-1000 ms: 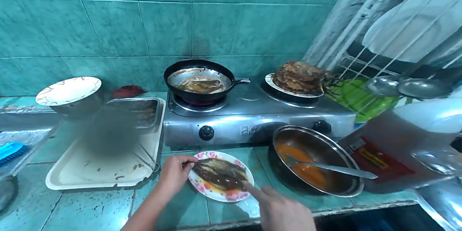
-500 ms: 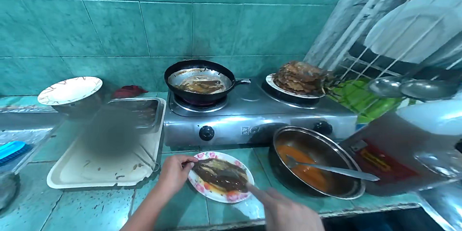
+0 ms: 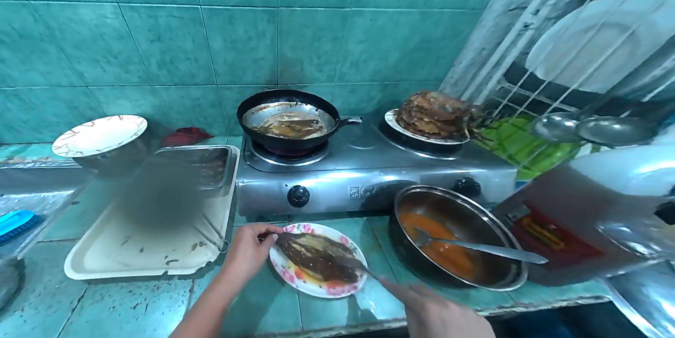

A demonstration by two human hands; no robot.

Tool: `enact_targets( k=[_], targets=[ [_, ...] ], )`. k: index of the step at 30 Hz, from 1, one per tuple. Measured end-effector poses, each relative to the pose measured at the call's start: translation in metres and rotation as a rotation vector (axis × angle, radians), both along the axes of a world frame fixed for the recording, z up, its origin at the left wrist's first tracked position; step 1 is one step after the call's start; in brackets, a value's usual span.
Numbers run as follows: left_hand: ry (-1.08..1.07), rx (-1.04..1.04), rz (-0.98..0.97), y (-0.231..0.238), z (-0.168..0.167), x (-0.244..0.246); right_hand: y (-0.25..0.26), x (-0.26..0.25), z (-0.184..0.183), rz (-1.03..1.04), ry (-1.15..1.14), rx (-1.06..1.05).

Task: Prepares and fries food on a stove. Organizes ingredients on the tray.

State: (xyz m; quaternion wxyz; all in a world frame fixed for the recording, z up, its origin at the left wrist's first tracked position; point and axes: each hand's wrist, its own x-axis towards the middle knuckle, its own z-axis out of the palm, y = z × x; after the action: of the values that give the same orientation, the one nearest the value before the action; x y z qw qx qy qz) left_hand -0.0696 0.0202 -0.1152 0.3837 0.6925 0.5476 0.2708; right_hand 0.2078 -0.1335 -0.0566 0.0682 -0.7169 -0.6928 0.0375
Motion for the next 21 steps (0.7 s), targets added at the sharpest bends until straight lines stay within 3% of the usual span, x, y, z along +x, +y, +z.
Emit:
enact_targets(
  k=[4, 11, 21],
  targets=[
    [-0.034, 0.012, 0.021, -0.002, 0.012, -0.002, -0.001, 0.013, 0.010, -0.042, 0.114, 0.034],
    [-0.086, 0.069, 0.037, 0.000, 0.038, 0.007, 0.002, 0.029, 0.022, -0.053, 0.364, -0.312],
    [0.027, 0.208, -0.076, -0.003, 0.097, 0.030, 0.046, 0.029, -0.009, -0.035, 0.506, -0.521]
  ],
)
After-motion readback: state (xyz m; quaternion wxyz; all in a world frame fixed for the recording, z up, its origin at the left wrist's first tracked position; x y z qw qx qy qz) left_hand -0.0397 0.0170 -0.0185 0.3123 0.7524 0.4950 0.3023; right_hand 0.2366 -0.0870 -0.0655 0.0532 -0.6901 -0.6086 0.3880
